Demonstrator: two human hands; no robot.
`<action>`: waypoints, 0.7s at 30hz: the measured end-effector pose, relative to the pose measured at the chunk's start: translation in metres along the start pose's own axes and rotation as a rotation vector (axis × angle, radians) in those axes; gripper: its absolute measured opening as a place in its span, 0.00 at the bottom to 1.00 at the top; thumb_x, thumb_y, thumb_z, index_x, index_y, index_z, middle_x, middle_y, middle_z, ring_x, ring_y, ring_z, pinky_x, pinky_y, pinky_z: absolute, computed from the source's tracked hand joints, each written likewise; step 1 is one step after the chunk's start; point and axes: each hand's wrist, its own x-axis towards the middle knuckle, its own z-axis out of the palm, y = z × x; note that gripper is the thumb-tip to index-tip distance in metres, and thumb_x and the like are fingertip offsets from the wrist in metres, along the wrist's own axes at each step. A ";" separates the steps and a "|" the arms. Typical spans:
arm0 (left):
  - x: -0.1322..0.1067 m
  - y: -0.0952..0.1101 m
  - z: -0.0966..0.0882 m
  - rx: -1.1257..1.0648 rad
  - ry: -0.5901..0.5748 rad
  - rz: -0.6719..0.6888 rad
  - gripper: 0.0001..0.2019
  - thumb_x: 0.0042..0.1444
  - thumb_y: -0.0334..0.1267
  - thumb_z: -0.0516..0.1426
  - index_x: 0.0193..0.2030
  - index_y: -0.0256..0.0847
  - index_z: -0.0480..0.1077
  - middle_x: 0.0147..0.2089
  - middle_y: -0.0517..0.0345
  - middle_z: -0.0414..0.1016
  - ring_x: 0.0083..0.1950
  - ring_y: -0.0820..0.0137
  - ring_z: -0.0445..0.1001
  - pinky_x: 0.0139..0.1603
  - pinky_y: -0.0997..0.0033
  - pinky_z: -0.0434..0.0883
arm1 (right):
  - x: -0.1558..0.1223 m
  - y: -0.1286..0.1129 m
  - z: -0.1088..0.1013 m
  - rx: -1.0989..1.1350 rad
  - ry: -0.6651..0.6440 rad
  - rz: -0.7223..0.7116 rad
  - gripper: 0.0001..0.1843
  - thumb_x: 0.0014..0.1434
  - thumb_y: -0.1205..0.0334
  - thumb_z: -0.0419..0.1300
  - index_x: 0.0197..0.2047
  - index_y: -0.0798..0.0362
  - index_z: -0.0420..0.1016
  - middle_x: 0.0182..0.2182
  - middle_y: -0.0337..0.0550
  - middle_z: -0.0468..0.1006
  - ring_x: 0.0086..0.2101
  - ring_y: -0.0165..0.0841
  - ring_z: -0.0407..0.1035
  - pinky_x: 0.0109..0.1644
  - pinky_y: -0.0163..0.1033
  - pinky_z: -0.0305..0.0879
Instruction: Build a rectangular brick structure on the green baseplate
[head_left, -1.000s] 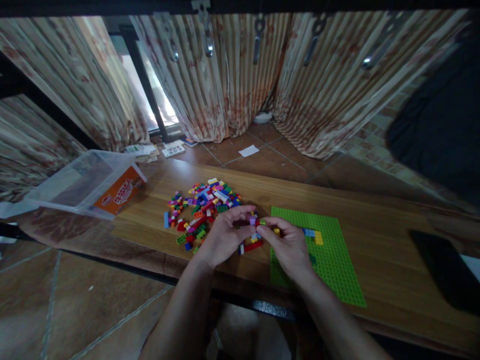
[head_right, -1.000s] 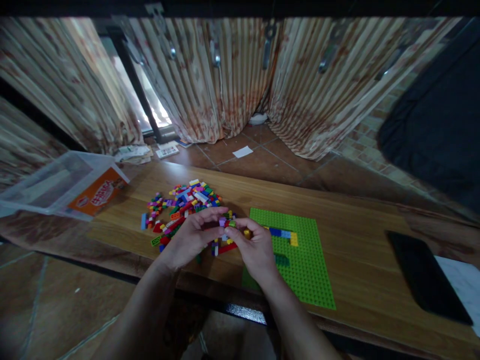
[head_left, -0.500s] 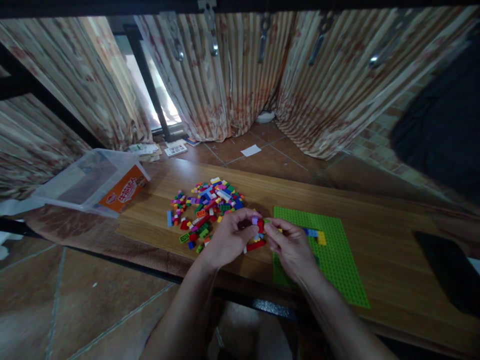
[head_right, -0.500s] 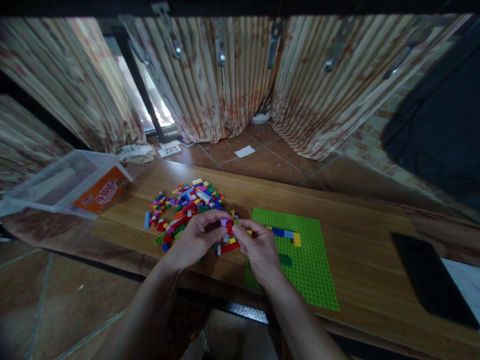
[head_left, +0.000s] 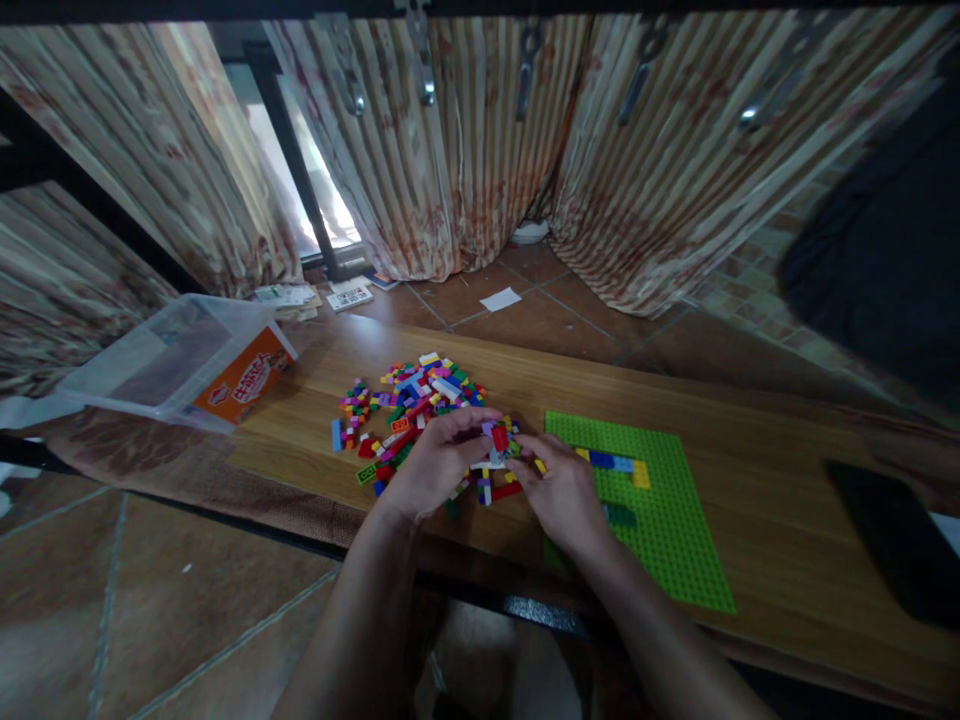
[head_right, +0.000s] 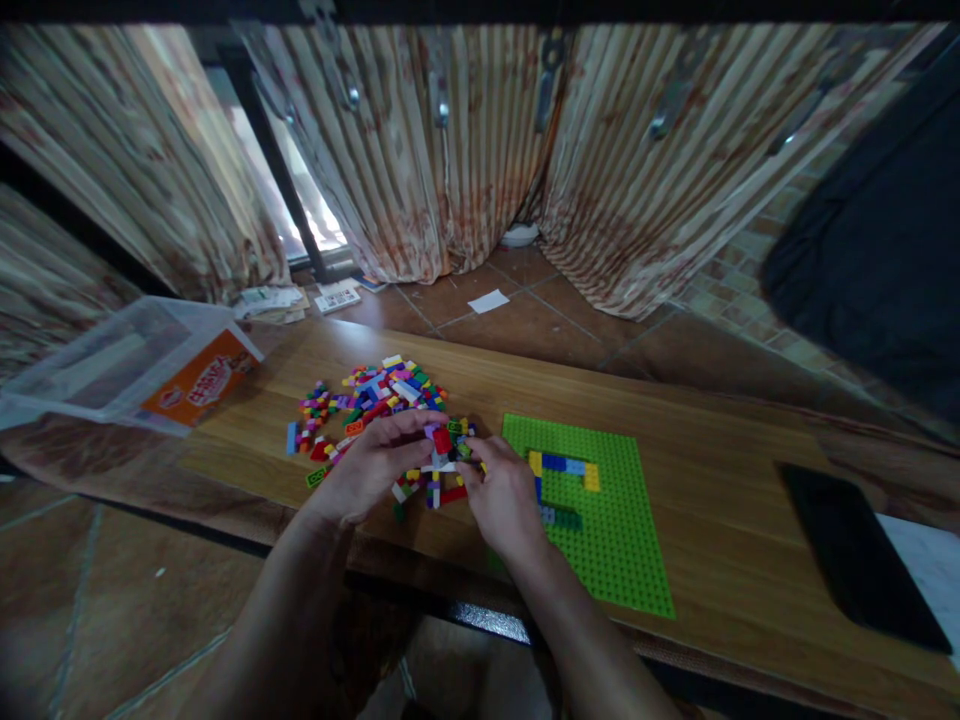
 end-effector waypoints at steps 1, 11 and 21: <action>0.000 0.000 0.000 0.001 0.003 -0.001 0.19 0.45 0.35 0.65 0.46 0.35 0.74 0.37 0.55 0.77 0.37 0.70 0.74 0.43 0.69 0.70 | 0.001 0.000 0.000 -0.005 -0.006 -0.003 0.12 0.56 0.64 0.59 0.44 0.51 0.78 0.34 0.44 0.78 0.36 0.36 0.73 0.43 0.42 0.69; 0.003 -0.002 0.001 0.109 0.002 0.026 0.16 0.46 0.34 0.64 0.43 0.35 0.73 0.37 0.55 0.76 0.37 0.71 0.73 0.43 0.70 0.70 | 0.000 -0.001 -0.007 0.303 0.033 0.143 0.13 0.57 0.56 0.60 0.44 0.50 0.79 0.37 0.43 0.81 0.38 0.35 0.74 0.45 0.42 0.69; 0.003 -0.011 0.015 0.267 -0.084 0.192 0.09 0.52 0.33 0.60 0.41 0.37 0.73 0.37 0.56 0.74 0.38 0.71 0.71 0.43 0.73 0.68 | 0.002 -0.010 -0.013 0.552 0.015 0.234 0.11 0.51 0.53 0.66 0.34 0.52 0.80 0.28 0.38 0.79 0.30 0.31 0.70 0.35 0.35 0.65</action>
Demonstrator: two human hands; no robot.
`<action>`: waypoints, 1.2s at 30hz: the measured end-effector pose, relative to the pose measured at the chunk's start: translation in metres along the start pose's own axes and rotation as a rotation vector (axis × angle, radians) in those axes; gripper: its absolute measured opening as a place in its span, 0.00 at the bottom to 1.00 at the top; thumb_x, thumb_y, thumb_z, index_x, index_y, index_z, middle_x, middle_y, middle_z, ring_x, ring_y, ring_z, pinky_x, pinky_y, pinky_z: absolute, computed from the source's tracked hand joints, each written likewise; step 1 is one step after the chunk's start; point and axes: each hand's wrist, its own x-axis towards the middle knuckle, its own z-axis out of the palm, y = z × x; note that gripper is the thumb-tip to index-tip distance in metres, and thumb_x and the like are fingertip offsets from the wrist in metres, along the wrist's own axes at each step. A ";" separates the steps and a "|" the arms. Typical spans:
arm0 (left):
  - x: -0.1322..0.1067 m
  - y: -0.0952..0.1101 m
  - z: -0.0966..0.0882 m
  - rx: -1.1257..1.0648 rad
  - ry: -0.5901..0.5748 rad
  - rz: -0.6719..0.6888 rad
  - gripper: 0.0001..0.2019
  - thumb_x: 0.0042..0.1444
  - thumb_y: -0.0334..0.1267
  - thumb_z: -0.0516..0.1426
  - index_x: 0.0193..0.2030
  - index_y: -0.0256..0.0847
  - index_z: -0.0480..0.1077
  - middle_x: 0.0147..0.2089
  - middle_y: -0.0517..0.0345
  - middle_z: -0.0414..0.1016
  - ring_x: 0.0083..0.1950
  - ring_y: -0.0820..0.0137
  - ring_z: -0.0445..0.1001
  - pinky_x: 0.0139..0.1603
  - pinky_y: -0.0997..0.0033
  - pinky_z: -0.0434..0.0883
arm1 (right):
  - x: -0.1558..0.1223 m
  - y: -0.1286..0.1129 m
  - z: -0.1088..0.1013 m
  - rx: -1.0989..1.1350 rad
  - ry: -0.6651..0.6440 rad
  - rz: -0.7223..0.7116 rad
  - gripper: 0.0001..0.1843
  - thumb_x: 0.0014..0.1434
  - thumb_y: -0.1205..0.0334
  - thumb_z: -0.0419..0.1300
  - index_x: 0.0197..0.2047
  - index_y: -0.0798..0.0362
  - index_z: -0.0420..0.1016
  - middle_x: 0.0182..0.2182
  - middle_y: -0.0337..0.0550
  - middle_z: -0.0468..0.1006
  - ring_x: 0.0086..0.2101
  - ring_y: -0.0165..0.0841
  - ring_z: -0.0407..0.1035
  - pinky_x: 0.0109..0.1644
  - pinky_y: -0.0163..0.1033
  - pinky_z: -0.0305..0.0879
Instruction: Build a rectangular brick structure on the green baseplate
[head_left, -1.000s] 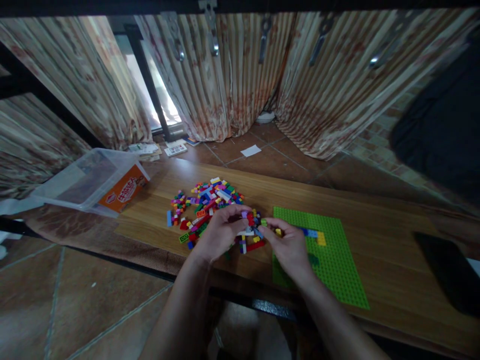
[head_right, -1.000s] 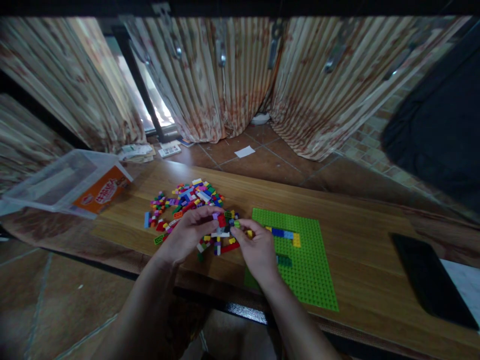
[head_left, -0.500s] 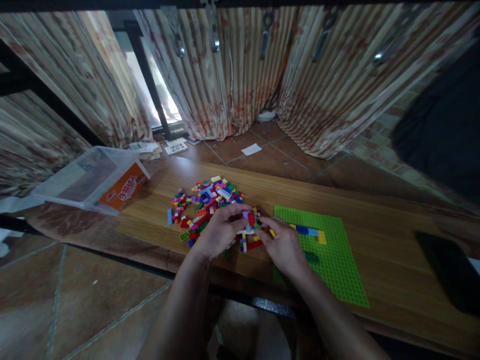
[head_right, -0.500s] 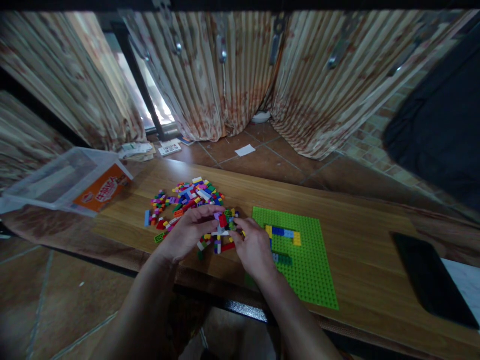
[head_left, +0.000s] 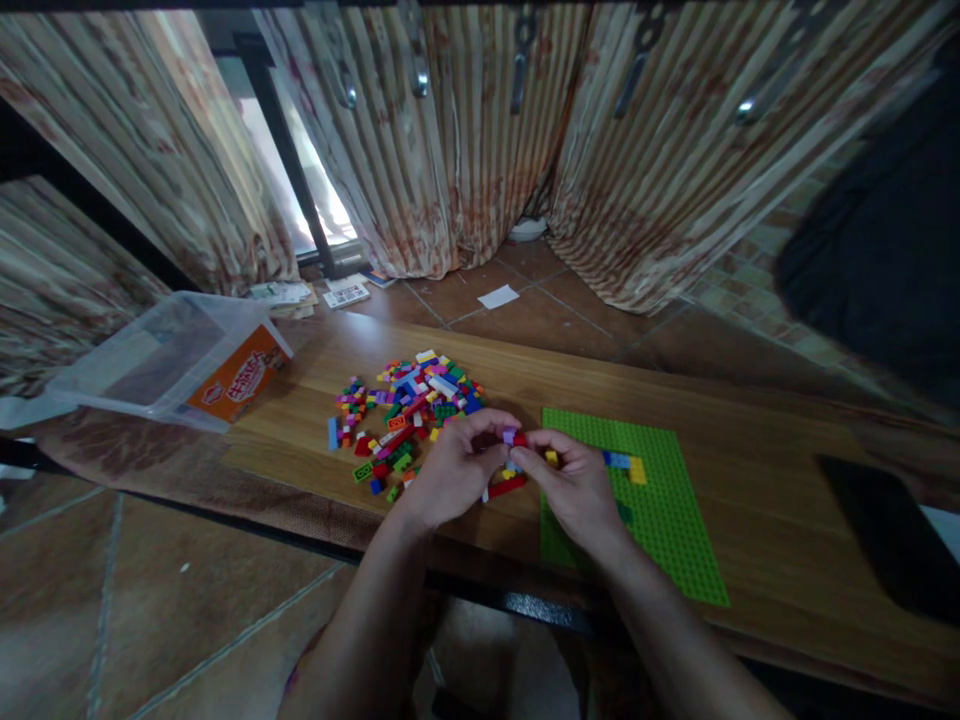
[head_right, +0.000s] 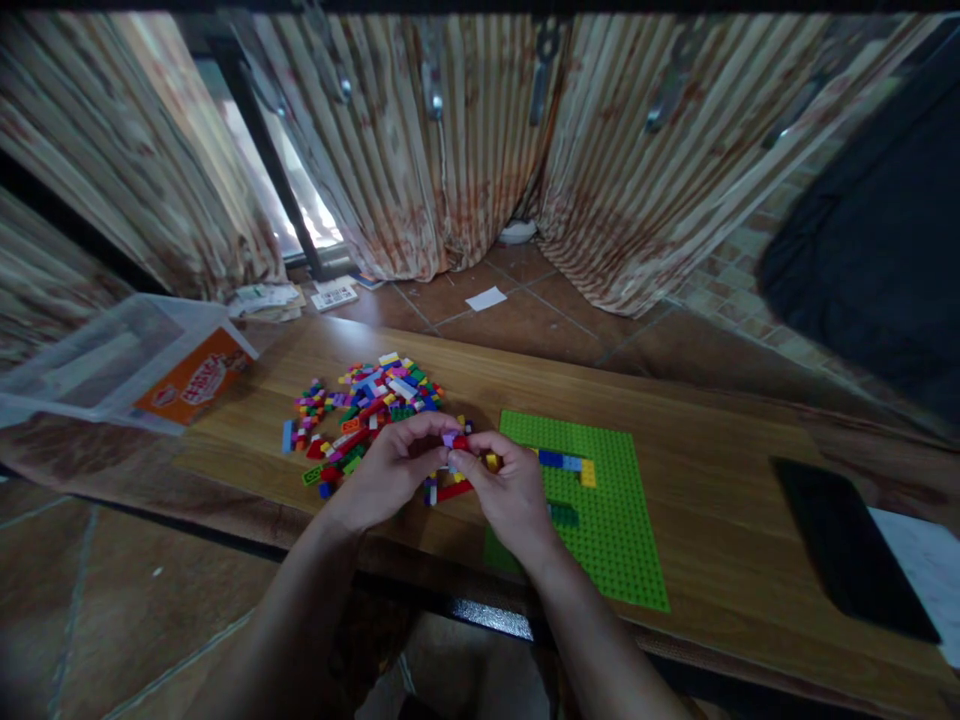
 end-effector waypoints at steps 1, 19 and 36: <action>0.000 -0.001 0.001 0.021 0.003 0.013 0.09 0.52 0.32 0.59 0.41 0.37 0.73 0.37 0.57 0.74 0.38 0.71 0.71 0.43 0.73 0.68 | 0.000 -0.001 -0.001 -0.003 -0.004 -0.001 0.11 0.51 0.53 0.66 0.34 0.52 0.80 0.27 0.38 0.79 0.29 0.31 0.70 0.35 0.35 0.65; 0.001 -0.001 -0.033 0.378 0.206 -0.053 0.15 0.52 0.33 0.56 0.46 0.35 0.75 0.32 0.58 0.74 0.32 0.72 0.69 0.34 0.75 0.65 | -0.002 0.011 0.000 -0.253 0.007 -0.038 0.09 0.54 0.55 0.63 0.35 0.51 0.77 0.31 0.40 0.79 0.32 0.34 0.71 0.39 0.39 0.65; 0.003 -0.002 -0.055 0.827 0.305 -0.106 0.18 0.51 0.35 0.55 0.49 0.35 0.73 0.32 0.56 0.78 0.32 0.67 0.74 0.33 0.71 0.67 | -0.004 0.005 0.001 -0.286 0.030 -0.033 0.14 0.56 0.60 0.60 0.46 0.50 0.76 0.38 0.42 0.78 0.39 0.35 0.72 0.47 0.42 0.66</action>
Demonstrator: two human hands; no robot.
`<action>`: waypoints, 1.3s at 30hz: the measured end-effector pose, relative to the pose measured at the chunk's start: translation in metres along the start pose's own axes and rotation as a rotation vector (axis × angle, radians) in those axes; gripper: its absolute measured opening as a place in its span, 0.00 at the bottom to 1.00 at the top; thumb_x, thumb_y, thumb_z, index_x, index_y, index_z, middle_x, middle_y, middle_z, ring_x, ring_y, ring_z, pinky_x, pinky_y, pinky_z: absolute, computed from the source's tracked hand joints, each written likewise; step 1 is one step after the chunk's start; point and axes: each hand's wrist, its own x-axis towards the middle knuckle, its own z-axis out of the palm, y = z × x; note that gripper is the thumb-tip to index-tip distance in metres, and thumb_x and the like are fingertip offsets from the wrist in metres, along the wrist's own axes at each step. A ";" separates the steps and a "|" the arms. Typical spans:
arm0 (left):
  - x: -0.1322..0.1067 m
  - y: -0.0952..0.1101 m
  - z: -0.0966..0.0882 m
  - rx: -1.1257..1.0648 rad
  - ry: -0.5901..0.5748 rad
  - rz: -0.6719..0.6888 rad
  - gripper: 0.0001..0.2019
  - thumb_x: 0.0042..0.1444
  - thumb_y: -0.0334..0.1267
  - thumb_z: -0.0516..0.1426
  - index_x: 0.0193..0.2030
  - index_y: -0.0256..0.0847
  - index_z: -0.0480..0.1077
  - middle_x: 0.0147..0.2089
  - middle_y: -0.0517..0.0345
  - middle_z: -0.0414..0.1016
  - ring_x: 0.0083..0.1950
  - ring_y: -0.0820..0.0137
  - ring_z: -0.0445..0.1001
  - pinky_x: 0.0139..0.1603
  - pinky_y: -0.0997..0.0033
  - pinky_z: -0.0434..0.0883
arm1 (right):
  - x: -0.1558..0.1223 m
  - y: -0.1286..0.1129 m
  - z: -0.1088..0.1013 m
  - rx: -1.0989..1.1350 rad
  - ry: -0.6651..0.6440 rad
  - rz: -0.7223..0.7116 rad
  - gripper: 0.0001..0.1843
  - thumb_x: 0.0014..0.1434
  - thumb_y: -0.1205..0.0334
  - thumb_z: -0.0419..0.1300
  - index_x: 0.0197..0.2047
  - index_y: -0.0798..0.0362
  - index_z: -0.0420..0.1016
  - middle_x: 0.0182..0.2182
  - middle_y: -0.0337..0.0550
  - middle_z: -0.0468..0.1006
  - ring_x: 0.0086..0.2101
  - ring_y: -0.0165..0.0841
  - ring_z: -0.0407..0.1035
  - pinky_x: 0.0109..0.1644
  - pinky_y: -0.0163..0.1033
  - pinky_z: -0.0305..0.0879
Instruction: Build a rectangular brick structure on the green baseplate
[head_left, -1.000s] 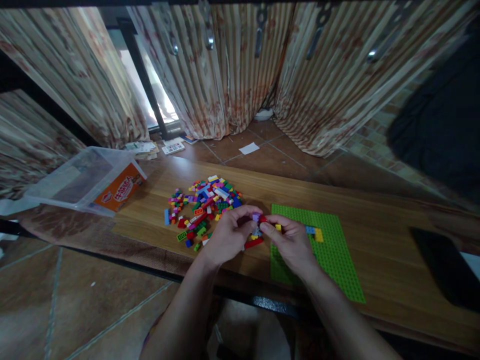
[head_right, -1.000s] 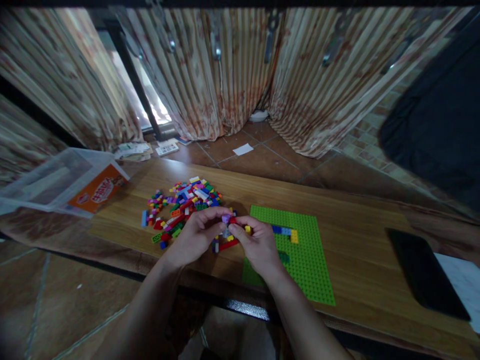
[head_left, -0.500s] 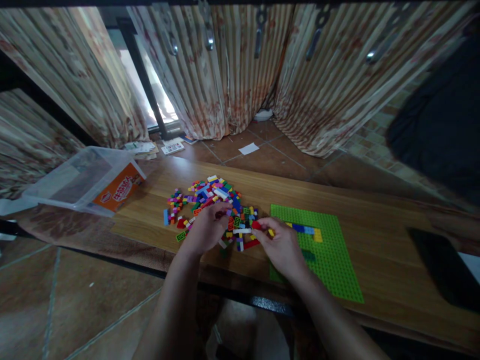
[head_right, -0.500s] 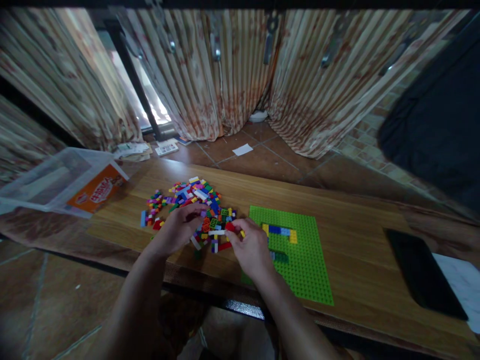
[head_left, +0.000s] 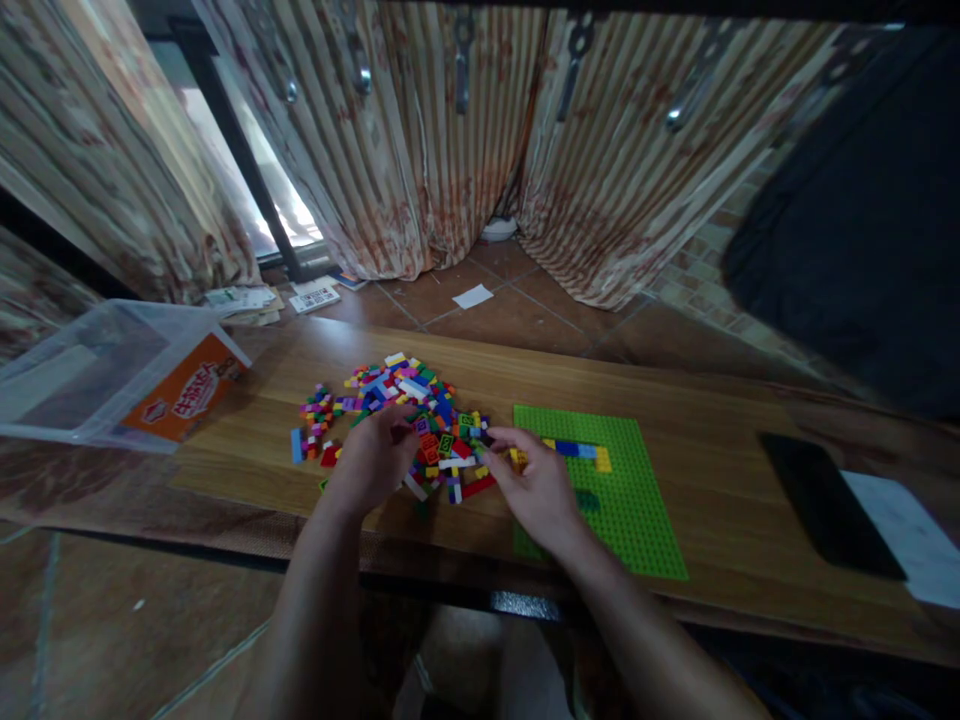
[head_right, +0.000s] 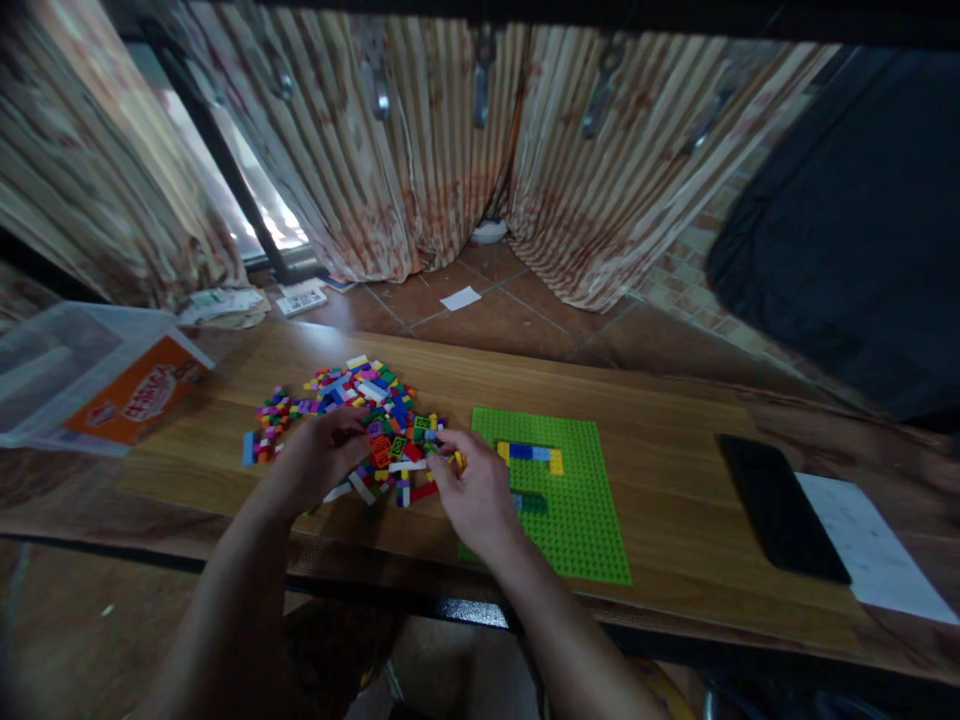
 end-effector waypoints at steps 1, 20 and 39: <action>0.000 0.001 0.000 -0.024 0.013 -0.010 0.18 0.51 0.35 0.55 0.49 0.34 0.73 0.32 0.56 0.77 0.32 0.67 0.74 0.33 0.72 0.66 | 0.000 0.000 -0.006 0.092 0.007 0.058 0.15 0.55 0.60 0.60 0.47 0.50 0.75 0.39 0.42 0.78 0.40 0.35 0.72 0.47 0.42 0.66; -0.022 0.074 0.061 -0.802 -0.315 -0.031 0.13 0.51 0.38 0.60 0.43 0.37 0.77 0.39 0.55 0.78 0.38 0.71 0.72 0.41 0.72 0.68 | -0.023 0.026 -0.143 0.446 0.038 0.436 0.28 0.42 0.55 0.73 0.47 0.49 0.76 0.35 0.43 0.80 0.37 0.34 0.74 0.33 0.35 0.70; -0.033 0.097 0.114 -0.974 -0.527 0.065 0.12 0.52 0.33 0.61 0.45 0.40 0.75 0.44 0.55 0.78 0.43 0.70 0.74 0.48 0.66 0.70 | -0.037 0.011 -0.119 0.245 -0.059 0.367 0.14 0.52 0.49 0.64 0.35 0.51 0.74 0.23 0.34 0.71 0.23 0.27 0.63 0.29 0.35 0.61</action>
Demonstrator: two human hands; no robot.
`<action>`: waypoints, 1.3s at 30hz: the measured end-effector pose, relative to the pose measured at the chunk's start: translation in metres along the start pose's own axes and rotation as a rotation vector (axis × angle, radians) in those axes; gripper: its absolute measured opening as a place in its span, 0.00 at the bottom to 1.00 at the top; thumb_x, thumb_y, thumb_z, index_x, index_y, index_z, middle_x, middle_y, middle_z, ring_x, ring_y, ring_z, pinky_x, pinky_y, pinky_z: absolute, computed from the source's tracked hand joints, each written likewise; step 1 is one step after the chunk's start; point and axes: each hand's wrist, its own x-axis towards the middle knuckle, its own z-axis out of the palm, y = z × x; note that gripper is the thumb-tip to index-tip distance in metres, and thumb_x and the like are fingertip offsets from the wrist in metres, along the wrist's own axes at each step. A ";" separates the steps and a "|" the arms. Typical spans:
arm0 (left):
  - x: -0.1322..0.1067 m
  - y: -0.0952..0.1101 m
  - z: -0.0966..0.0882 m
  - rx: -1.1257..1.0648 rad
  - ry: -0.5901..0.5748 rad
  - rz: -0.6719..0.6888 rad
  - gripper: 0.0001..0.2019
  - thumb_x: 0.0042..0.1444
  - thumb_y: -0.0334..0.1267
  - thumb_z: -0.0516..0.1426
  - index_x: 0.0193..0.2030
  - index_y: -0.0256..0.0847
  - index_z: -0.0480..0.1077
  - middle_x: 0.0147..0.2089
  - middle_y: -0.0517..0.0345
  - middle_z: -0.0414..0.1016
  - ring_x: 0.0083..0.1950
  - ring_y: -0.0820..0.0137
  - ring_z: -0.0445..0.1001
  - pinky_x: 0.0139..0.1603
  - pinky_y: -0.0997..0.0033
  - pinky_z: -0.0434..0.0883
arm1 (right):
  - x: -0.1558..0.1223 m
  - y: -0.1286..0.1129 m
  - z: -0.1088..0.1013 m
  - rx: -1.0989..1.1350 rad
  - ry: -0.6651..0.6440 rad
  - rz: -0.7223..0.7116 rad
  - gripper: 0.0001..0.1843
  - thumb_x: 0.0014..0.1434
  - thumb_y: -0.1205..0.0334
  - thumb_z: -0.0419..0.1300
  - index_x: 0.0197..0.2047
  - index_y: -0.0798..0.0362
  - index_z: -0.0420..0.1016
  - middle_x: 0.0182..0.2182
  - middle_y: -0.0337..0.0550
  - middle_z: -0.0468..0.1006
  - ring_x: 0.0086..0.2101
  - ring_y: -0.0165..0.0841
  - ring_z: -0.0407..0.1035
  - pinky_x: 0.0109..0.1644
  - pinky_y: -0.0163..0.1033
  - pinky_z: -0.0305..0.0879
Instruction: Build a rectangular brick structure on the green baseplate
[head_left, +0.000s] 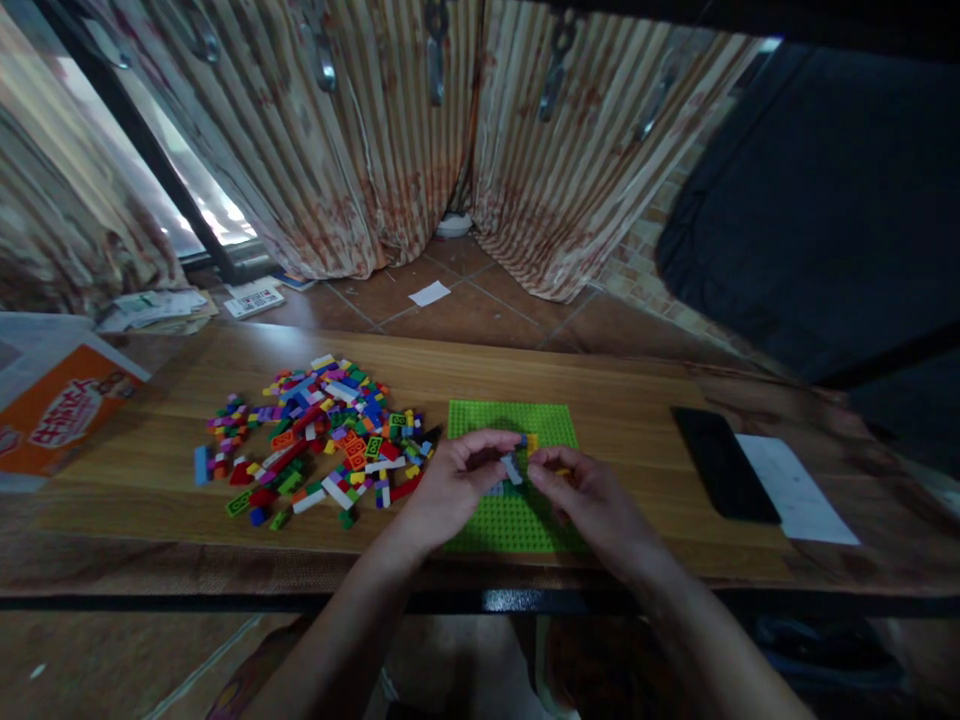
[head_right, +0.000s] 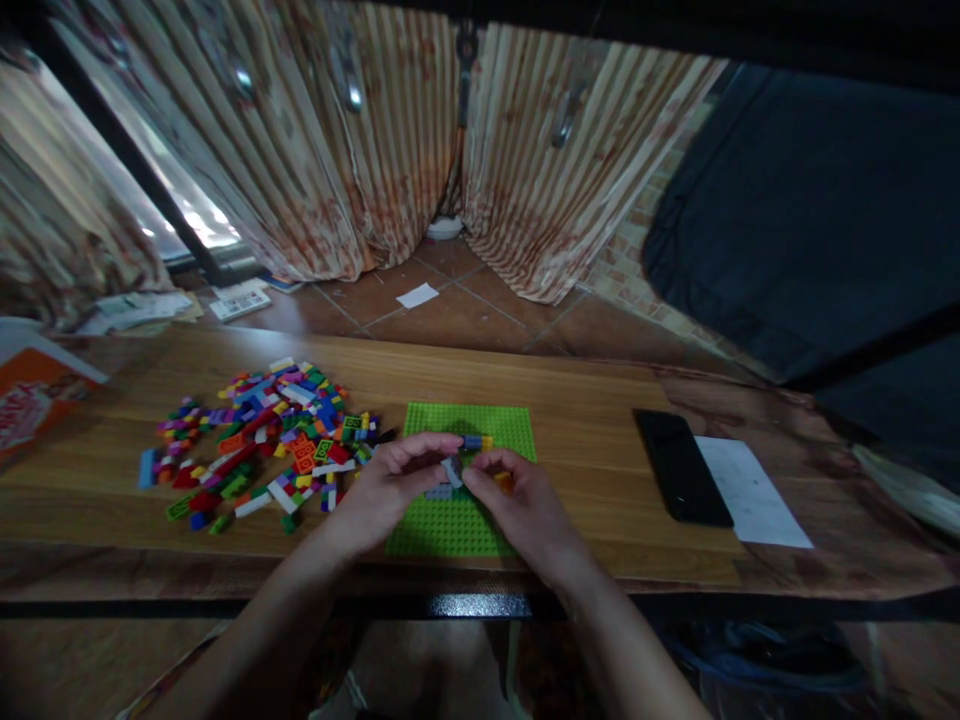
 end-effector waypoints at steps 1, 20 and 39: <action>0.001 -0.001 0.002 0.010 0.000 0.007 0.12 0.52 0.33 0.61 0.45 0.39 0.75 0.44 0.55 0.78 0.44 0.69 0.74 0.49 0.65 0.70 | 0.000 0.001 0.000 -0.061 -0.006 -0.029 0.14 0.52 0.49 0.63 0.35 0.51 0.75 0.26 0.37 0.74 0.27 0.29 0.66 0.32 0.36 0.63; 0.006 -0.008 0.000 1.004 0.128 0.313 0.17 0.54 0.28 0.55 0.50 0.41 0.72 0.46 0.54 0.78 0.50 0.62 0.72 0.55 0.58 0.69 | 0.009 0.025 -0.022 -0.797 0.195 -0.014 0.13 0.56 0.50 0.60 0.29 0.49 0.79 0.27 0.43 0.81 0.29 0.37 0.74 0.33 0.39 0.59; 0.001 -0.021 0.007 1.056 -0.065 0.313 0.33 0.51 0.26 0.54 0.65 0.40 0.56 0.51 0.53 0.75 0.57 0.58 0.65 0.61 0.53 0.63 | 0.022 0.029 -0.029 -0.718 0.162 -0.050 0.20 0.59 0.47 0.54 0.30 0.51 0.79 0.26 0.44 0.80 0.27 0.36 0.71 0.32 0.39 0.58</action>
